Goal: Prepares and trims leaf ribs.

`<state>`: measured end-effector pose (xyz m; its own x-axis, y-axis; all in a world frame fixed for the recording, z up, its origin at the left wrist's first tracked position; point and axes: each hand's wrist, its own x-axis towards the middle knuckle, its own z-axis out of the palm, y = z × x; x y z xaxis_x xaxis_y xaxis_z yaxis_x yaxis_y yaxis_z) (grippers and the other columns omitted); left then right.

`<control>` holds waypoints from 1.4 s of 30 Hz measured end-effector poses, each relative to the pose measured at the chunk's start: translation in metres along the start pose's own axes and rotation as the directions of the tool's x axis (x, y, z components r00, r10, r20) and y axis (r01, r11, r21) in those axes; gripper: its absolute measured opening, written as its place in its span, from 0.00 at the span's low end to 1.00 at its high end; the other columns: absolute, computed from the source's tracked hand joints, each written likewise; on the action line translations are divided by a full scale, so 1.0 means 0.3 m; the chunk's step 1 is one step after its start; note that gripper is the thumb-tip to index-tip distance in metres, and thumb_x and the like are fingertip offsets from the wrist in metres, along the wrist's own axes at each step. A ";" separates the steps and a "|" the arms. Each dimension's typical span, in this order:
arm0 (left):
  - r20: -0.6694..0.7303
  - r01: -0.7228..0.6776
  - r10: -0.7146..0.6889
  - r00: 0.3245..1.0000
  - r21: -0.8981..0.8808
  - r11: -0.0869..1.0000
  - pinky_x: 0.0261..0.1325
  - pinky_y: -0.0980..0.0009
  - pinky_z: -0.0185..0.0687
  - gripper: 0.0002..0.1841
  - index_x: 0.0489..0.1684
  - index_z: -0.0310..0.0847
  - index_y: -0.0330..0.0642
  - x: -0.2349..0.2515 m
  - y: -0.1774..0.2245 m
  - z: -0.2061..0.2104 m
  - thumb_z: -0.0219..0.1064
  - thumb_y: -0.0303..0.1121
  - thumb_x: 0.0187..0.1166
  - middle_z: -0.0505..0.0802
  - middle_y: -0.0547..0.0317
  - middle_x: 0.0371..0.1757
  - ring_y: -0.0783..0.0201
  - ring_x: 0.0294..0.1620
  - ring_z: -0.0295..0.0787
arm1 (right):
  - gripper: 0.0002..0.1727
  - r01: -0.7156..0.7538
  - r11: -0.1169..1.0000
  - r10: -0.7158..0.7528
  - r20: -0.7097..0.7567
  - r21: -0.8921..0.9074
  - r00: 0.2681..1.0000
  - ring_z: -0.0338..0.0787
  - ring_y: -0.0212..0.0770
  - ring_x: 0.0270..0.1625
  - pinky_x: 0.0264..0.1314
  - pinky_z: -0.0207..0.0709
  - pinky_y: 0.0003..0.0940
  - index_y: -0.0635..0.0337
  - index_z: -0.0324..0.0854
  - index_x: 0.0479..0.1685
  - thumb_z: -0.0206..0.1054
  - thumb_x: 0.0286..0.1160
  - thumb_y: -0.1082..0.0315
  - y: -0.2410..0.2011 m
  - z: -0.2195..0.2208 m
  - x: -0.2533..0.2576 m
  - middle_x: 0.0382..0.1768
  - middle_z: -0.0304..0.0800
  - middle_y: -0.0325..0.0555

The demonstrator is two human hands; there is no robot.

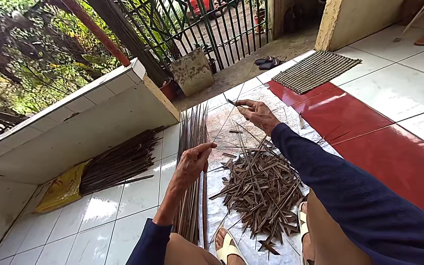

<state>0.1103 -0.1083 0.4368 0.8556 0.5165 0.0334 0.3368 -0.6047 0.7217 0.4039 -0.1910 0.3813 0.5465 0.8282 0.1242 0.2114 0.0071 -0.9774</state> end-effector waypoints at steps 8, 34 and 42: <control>-0.010 0.154 -0.156 0.988 -0.123 0.980 0.12 0.76 0.64 0.17 0.66 0.88 0.51 -0.033 -0.066 -0.109 0.53 0.39 0.95 0.86 0.57 0.20 0.70 0.09 0.70 | 0.22 -0.002 0.979 -0.006 -0.038 -0.206 0.999 0.80 0.42 0.31 0.37 0.74 0.45 0.47 0.81 0.77 0.59 0.90 0.52 0.114 -0.126 0.011 0.39 0.89 0.48; 0.258 0.190 -0.092 0.962 -0.386 0.903 0.16 0.75 0.77 0.15 0.63 0.87 0.41 0.030 -0.187 -0.004 0.57 0.38 0.93 0.91 0.52 0.30 0.66 0.16 0.82 | 0.15 -0.043 0.998 0.052 -0.170 0.054 0.984 0.69 0.30 0.19 0.20 0.61 0.28 0.57 0.84 0.45 0.69 0.82 0.52 -0.010 0.012 -0.053 0.26 0.81 0.37; -0.150 0.065 -0.092 0.984 -0.177 0.982 0.17 0.75 0.67 0.14 0.54 0.91 0.42 0.070 -0.168 -0.001 0.58 0.37 0.93 0.86 0.57 0.20 0.68 0.13 0.73 | 0.23 0.096 0.987 -0.078 0.137 -0.132 0.987 0.77 0.41 0.24 0.27 0.73 0.44 0.50 0.84 0.72 0.53 0.92 0.50 -0.043 0.174 -0.147 0.29 0.83 0.44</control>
<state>0.1113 -0.0667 0.4014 0.7527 0.6546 0.0701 0.3166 -0.4532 0.8332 0.3348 -0.1983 0.3795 0.4122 0.8941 0.1754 0.3678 0.0128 -0.9298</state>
